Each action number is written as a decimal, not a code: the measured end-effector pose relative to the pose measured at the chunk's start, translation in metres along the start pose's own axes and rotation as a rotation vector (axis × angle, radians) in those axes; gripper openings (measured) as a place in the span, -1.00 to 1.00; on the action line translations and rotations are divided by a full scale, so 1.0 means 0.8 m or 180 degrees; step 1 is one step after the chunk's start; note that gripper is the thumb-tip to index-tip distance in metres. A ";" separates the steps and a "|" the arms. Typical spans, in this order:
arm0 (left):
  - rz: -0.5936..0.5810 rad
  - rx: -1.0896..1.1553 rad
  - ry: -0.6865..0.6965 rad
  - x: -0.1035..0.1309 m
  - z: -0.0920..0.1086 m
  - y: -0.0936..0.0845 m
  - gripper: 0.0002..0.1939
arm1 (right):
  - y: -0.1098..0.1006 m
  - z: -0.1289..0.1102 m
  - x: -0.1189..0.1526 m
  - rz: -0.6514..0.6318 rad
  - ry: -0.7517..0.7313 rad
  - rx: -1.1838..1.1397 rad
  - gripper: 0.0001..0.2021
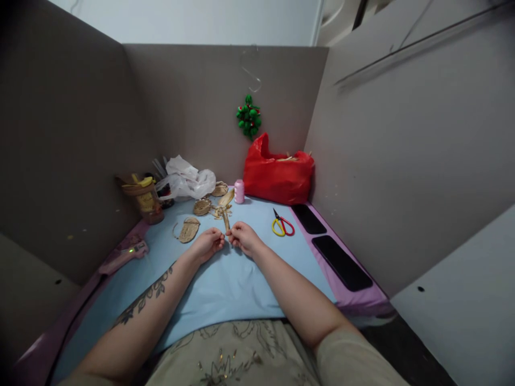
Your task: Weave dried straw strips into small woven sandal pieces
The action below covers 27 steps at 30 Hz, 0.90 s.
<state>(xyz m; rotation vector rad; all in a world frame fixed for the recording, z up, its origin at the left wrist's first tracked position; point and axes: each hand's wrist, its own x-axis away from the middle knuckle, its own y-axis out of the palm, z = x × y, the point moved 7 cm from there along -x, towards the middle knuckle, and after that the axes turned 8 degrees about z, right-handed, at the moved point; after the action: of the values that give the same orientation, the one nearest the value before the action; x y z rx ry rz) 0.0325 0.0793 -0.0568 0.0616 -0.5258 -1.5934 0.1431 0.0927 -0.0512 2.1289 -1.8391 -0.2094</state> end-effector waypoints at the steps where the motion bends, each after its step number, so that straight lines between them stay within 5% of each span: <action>1: 0.0007 -0.0069 0.0040 0.000 0.000 0.000 -0.89 | 0.000 0.000 0.000 0.0013 0.0004 -0.0023 -0.84; 15: 0.0257 -0.1121 0.0782 -0.003 0.014 -0.006 -0.92 | -0.001 -0.008 0.000 0.0204 -0.0319 0.0604 -0.89; 27: 0.0545 -0.3422 0.1962 0.014 0.042 0.010 -0.86 | -0.002 0.004 -0.010 0.0351 -0.0875 0.2041 -0.89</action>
<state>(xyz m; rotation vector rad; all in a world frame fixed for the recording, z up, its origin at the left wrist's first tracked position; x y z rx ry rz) 0.0273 0.0784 -0.0212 -0.2892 0.8016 -1.4116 0.1423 0.1002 -0.0555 2.4842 -2.4280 0.1471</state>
